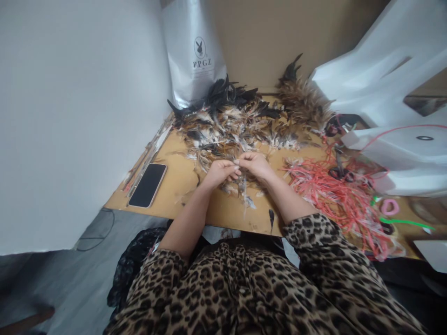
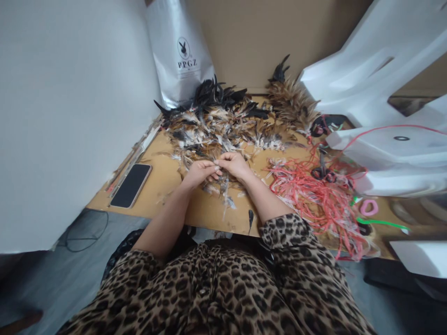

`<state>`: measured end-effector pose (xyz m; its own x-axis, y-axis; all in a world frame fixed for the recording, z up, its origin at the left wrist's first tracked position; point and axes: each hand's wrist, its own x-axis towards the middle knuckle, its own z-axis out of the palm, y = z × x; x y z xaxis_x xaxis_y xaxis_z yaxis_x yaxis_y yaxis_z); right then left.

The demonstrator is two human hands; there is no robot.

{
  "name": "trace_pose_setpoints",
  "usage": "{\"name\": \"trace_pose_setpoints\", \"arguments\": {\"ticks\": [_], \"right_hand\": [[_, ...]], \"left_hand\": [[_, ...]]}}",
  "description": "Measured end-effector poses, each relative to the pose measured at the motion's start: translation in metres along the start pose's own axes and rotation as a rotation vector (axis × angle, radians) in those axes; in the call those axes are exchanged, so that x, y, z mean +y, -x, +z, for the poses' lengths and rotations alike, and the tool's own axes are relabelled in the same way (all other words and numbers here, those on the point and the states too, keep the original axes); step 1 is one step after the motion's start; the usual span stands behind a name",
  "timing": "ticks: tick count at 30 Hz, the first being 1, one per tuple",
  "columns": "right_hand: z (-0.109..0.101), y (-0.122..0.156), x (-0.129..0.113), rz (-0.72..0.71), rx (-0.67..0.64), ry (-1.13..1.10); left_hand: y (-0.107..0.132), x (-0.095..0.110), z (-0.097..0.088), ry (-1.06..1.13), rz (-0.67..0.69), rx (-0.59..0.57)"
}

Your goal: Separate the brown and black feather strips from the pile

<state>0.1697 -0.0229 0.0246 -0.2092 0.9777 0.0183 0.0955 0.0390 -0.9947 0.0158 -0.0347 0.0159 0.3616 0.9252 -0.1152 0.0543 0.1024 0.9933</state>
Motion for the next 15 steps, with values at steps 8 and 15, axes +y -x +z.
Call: {"name": "trace_pose_setpoints", "arguments": {"ticks": [8, 15], "right_hand": [[0.0067, 0.0010, -0.0032, -0.117, 0.057, -0.018], [0.0052, 0.0090, -0.0083, -0.481, 0.116, 0.638]], "left_hand": [[-0.0045, -0.0055, -0.0047, 0.266, -0.018, 0.079], [-0.0061, -0.0031, -0.0091, 0.450, -0.034, 0.122]]}}
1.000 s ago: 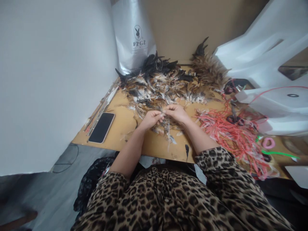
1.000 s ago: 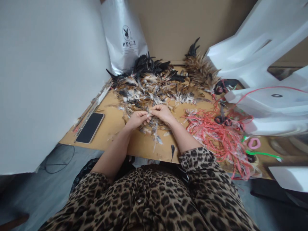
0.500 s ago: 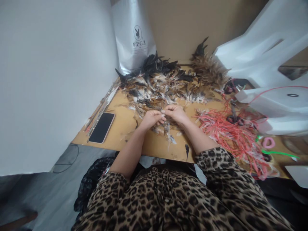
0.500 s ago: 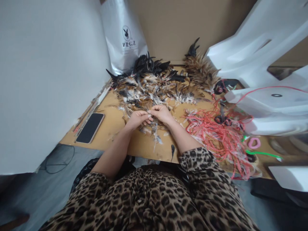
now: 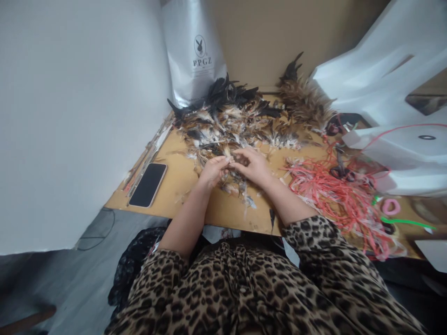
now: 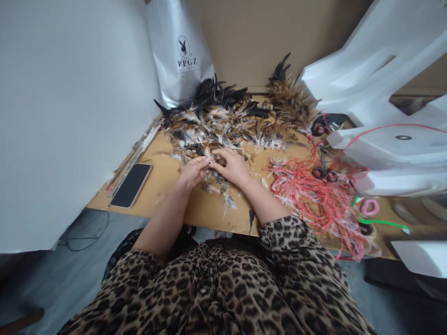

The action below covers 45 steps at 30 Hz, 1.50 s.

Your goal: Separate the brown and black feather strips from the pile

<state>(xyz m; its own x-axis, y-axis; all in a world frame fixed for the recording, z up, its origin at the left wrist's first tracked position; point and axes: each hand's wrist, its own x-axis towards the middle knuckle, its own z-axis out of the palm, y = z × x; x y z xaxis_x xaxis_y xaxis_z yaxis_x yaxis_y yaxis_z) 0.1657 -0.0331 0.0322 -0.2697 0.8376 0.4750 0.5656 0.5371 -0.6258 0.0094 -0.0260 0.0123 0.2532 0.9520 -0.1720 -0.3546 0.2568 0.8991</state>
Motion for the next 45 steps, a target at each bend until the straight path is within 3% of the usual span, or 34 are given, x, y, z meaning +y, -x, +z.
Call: {"name": "trace_pose_setpoints", "arguments": {"ticks": [4, 8, 13, 19, 23, 32, 36, 39, 45], "right_hand": [[-0.001, 0.003, -0.002, -0.133, -0.048, 0.273], [0.002, 0.004, 0.000, -0.134, -0.028, 0.354], [0.002, 0.001, 0.004, -0.077, 0.007, 0.195], [-0.001, -0.006, 0.019, 0.051, 0.097, -0.048], [0.001, -0.010, 0.019, 0.050, 0.026, 0.037], [0.015, -0.020, -0.003, 0.127, -0.241, 0.444], [0.014, -0.020, -0.006, 0.176, -0.289, 0.527], [0.007, -0.019, -0.001, 0.211, -0.258, 0.342], [-0.001, -0.017, 0.015, 0.492, -0.165, -0.458]], "left_hand": [[0.000, 0.000, 0.000, 0.012, -0.008, -0.017], [0.002, 0.000, 0.001, -0.001, -0.032, -0.012], [0.000, 0.000, 0.001, -0.065, 0.072, 0.062], [-0.007, 0.005, -0.008, -0.024, 0.299, 0.359], [-0.008, 0.007, -0.009, -0.022, 0.347, 0.420], [-0.004, 0.006, -0.003, -0.073, 0.390, 0.397], [-0.004, 0.007, -0.002, -0.086, 0.396, 0.399], [-0.004, 0.006, -0.002, -0.059, 0.412, 0.395], [-0.006, 0.003, -0.003, -0.052, 0.399, 0.372]]}}
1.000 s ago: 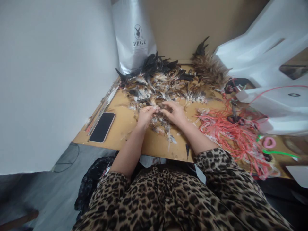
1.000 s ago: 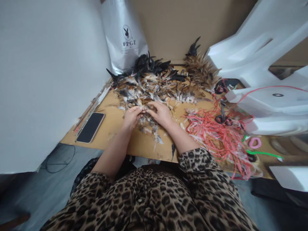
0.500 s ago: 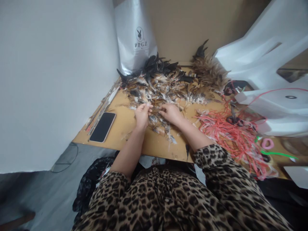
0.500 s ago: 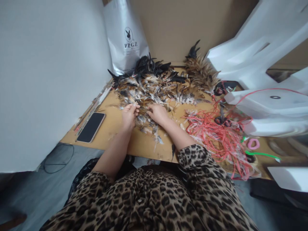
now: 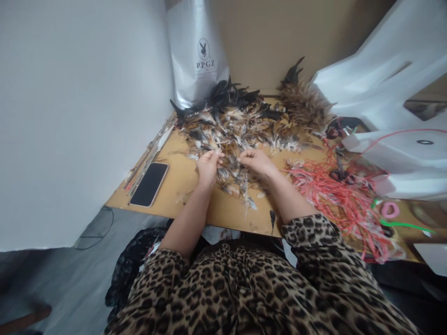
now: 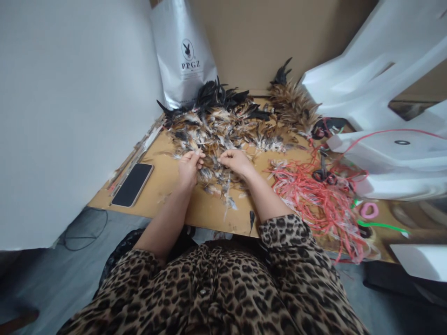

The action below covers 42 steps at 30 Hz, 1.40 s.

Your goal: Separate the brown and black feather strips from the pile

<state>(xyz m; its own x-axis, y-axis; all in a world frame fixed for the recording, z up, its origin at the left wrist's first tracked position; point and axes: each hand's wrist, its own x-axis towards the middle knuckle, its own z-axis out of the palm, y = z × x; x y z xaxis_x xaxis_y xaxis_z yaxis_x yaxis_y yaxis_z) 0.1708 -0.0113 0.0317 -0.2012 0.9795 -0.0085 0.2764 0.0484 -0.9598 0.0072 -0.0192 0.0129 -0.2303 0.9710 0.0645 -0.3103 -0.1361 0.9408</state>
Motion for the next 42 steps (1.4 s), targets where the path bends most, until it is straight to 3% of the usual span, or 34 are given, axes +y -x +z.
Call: {"name": "trace_pose_setpoints", "arguments": {"ticks": [5, 14, 22, 28, 37, 42], "right_hand": [[0.001, -0.001, 0.007, 0.083, -0.045, -0.421], [0.010, -0.004, 0.012, -0.021, 0.031, -0.489], [0.017, 0.003, 0.004, -0.086, 0.098, -0.360], [0.014, 0.003, 0.004, -0.084, 0.052, -0.346], [-0.005, -0.002, 0.001, 0.048, 0.007, -0.741], [-0.010, -0.005, 0.004, 0.045, 0.105, -0.734]], "left_hand": [[0.004, 0.000, 0.001, -0.097, -0.140, -0.167], [0.010, 0.000, 0.004, -0.088, -0.287, -0.339], [0.012, -0.002, 0.007, -0.118, -0.260, -0.390], [0.011, -0.003, 0.007, -0.178, -0.214, -0.350], [0.010, -0.005, 0.004, -0.282, -0.158, -0.428], [0.008, -0.001, 0.003, -0.217, -0.169, -0.403]]}}
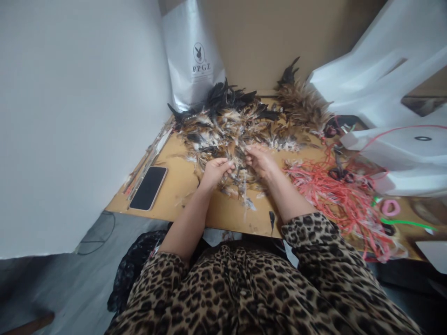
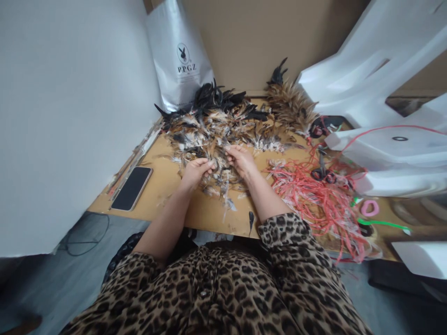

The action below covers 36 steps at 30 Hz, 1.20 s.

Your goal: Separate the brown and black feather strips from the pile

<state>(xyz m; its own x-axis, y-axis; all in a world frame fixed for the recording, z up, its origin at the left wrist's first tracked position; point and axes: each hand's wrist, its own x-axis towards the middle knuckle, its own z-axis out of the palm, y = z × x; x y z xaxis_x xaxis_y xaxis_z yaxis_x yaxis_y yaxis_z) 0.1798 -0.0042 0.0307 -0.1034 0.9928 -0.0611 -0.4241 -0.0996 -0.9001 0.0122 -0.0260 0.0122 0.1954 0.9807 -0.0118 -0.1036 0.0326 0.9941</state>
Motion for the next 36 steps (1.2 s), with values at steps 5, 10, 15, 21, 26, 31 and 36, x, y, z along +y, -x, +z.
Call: {"name": "trace_pose_setpoints", "arguments": {"ticks": [5, 10, 15, 21, 26, 31, 36], "right_hand": [[-0.004, 0.000, -0.005, -0.091, 0.030, 0.060], [-0.006, 0.012, -0.022, -0.033, -0.268, 0.079], [-0.006, 0.018, -0.027, 0.030, -0.384, 0.054], [-0.005, 0.015, -0.019, 0.027, -0.387, 0.046], [-0.002, 0.014, -0.014, 0.030, -0.396, -0.008], [-0.002, 0.013, -0.013, 0.054, -0.341, 0.014], [-0.003, 0.009, -0.011, 0.084, -0.310, -0.038]], "left_hand": [[-0.002, 0.004, -0.004, 0.163, -0.010, 0.103], [0.000, 0.006, -0.004, 0.256, -0.068, 0.094], [0.008, 0.011, -0.004, 0.314, -0.148, -0.137], [0.013, 0.012, -0.003, 0.344, -0.222, -0.294], [0.011, 0.007, -0.002, 0.364, -0.241, -0.301], [0.008, 0.003, -0.002, 0.340, -0.258, -0.290], [0.005, 0.002, -0.003, 0.353, -0.200, -0.220]]}}
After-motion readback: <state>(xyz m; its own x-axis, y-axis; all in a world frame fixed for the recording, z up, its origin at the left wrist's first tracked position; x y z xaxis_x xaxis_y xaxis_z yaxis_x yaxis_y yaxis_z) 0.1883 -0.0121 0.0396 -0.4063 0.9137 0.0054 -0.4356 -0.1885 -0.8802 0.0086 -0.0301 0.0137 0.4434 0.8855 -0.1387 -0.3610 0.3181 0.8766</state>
